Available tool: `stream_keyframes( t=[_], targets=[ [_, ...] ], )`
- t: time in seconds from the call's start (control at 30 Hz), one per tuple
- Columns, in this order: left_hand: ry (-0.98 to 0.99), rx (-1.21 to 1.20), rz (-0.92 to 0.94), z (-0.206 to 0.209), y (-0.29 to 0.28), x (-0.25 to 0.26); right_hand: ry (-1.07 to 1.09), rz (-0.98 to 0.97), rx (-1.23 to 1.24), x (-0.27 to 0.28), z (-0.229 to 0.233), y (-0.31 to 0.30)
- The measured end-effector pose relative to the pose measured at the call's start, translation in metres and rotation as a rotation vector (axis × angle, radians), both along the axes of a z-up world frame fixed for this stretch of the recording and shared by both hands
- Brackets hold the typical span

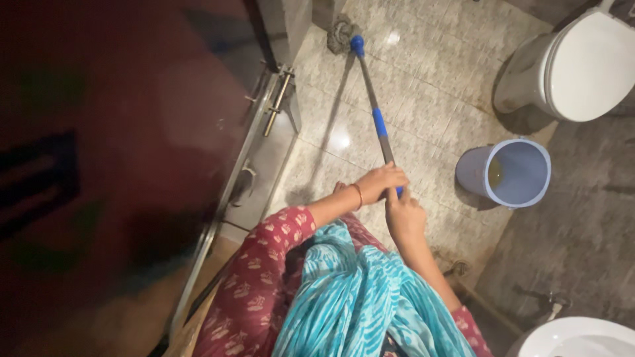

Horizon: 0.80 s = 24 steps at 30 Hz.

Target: The person mops the tiled bathroom floor using a blue-handled mop. They move the mop back and forth across the floor, covering the area near a toilet, a bucket, and a sink.

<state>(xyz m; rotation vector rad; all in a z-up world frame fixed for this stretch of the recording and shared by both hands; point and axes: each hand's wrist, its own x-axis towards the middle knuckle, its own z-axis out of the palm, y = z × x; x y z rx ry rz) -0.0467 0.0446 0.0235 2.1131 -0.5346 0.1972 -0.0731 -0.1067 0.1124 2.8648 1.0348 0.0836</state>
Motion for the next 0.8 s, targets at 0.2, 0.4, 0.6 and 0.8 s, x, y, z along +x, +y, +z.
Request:
stream_keyframes(
  t=[0.2,0.4,0.6,0.8],
  targets=[
    [-0.002,0.075,0.068,-0.016,0.003,0.046,-0.121,0.164,-0.073,0.050,-0.025,0.006],
    [-0.095,0.078,-0.009,-0.028,-0.018,0.031,-0.080,0.192,-0.084,0.034,-0.024,-0.016],
    [-0.106,0.046,-0.034,-0.007,-0.048,-0.033,-0.078,0.138,-0.084,-0.034,0.013,-0.044],
    [-0.161,0.091,-0.084,0.024,-0.068,-0.128,0.124,-0.014,-0.106,-0.136,0.056,-0.063]
  ],
)
